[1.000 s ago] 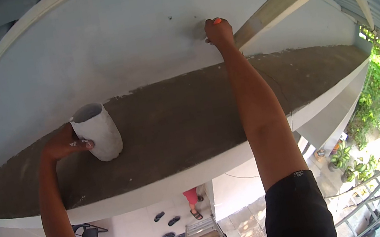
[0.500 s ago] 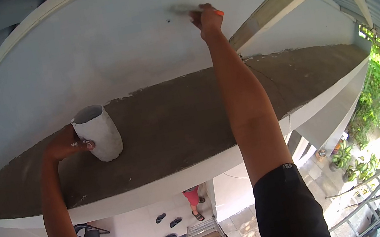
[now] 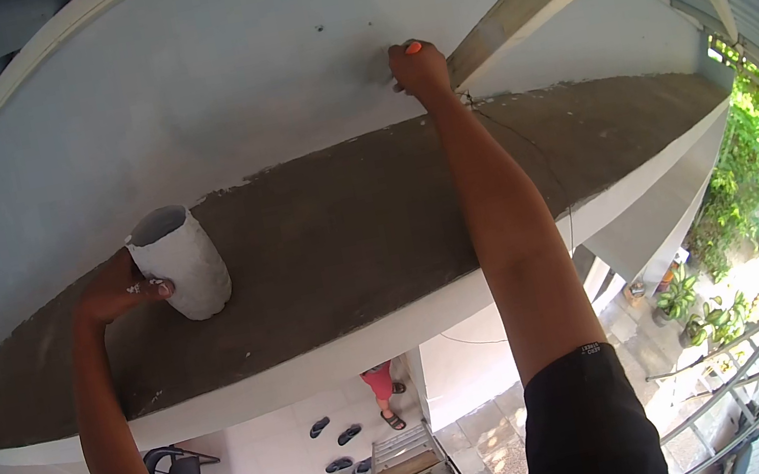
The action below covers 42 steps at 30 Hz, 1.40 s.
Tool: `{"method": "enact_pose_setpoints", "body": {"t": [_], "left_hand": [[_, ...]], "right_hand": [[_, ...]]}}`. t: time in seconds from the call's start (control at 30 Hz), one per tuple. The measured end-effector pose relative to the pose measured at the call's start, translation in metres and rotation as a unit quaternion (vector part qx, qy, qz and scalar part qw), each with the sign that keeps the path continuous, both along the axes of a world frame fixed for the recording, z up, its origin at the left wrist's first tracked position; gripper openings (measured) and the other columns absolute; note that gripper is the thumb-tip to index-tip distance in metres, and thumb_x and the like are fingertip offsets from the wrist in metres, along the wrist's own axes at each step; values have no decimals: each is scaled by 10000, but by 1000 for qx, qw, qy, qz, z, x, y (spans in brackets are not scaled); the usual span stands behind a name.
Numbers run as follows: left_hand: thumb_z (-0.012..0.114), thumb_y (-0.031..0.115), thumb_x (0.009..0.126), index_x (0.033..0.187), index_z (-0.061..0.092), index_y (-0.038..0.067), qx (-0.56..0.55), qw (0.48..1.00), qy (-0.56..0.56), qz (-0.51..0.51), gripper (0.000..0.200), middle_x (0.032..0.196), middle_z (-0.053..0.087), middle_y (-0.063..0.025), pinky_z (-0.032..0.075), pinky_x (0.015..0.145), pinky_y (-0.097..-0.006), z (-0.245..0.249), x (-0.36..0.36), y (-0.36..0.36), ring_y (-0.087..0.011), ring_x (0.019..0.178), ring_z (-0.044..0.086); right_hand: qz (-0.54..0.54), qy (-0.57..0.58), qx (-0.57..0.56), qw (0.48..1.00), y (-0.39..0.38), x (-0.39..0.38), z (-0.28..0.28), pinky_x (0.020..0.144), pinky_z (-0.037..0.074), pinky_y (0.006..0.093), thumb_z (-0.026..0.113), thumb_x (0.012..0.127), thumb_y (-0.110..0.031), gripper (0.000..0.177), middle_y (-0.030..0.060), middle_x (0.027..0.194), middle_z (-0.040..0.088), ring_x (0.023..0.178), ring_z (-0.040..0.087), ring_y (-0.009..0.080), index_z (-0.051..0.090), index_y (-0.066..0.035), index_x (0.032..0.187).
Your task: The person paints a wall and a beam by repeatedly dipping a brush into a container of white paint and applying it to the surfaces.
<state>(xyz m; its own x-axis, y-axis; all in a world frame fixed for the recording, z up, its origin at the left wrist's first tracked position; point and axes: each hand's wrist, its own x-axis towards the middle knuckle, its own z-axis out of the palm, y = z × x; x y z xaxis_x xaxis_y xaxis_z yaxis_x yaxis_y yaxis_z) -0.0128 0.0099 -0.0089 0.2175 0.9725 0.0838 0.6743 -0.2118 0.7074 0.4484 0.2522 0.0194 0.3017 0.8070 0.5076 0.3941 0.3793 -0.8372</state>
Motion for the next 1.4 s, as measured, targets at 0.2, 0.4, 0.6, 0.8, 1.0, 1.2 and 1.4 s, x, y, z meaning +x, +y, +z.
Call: {"method": "enact_pose_setpoints", "body": {"t": [0.2, 0.4, 0.6, 0.8, 1.0, 1.2, 1.4], "left_hand": [[935, 403, 650, 1482, 402, -16, 5, 1000, -8, -11, 1073, 1411, 573, -185, 407, 1128, -434, 1, 2, 0, -320, 1325, 535], [931, 386, 659, 1479, 409, -15, -1, 1000, -1, -12, 1052, 1402, 579, -187, 403, 1130, -437, 1, 1, 1, -314, 1337, 525], [931, 379, 669, 1486, 400, -17, 0, 1000, -15, -11, 1053, 1426, 560, -187, 381, 1146, -424, -2, -2, 3, -316, 1346, 514], [913, 426, 702, 1522, 339, -19, -17, 1000, 12, -3, 1095, 1457, 524, -192, 372, 1150, -436, -9, -13, 8, -323, 1369, 482], [673, 628, 883, 1553, 285, -4, 1, 998, -57, -13, 1000, 1483, 476, -175, 400, 1125, -441, -39, -53, 29, -298, 1370, 457], [281, 906, 856, 1570, 275, 14, -26, 986, -145, -76, 1143, 1524, 437, -166, 370, 1139, -468, -28, -22, 23, -311, 1374, 451], [261, 870, 902, 1536, 360, 15, 42, 985, -153, 72, 1070, 1423, 520, -167, 407, 1061, -447, -26, -13, 26, -288, 1197, 535]], "right_hand": [[-101, -119, -23, 987, 10, -13, -10, 600, 561, 340, 564, 874, -295, 332, 114, 693, 710, 593, 702, 203, 682, 9, 812], [107, 135, 4, 985, 9, -34, -2, 673, 558, 366, 506, 956, -282, 295, 139, 903, 735, 750, 710, 221, 653, -34, 1018], [287, 363, 145, 874, -25, -10, 31, 801, 521, 381, 447, 1026, -253, 332, 152, 1138, 685, 940, 680, 241, 481, -75, 1305], [161, 246, 77, 953, -9, 0, 4, 707, 533, 330, 443, 1013, -275, 363, 133, 961, 753, 786, 690, 198, 583, -71, 1278], [133, 206, 84, 966, 5, 8, -10, 668, 568, 364, 552, 988, -283, 326, 125, 931, 733, 723, 680, 222, 659, -71, 1211], [142, 148, 81, 975, 11, -2, -13, 634, 558, 354, 544, 988, -266, 323, 127, 907, 731, 706, 678, 213, 668, -42, 1185], [136, 108, 90, 981, 10, -5, -10, 629, 556, 345, 563, 981, -269, 321, 123, 871, 722, 696, 677, 207, 681, -34, 1164]]}}
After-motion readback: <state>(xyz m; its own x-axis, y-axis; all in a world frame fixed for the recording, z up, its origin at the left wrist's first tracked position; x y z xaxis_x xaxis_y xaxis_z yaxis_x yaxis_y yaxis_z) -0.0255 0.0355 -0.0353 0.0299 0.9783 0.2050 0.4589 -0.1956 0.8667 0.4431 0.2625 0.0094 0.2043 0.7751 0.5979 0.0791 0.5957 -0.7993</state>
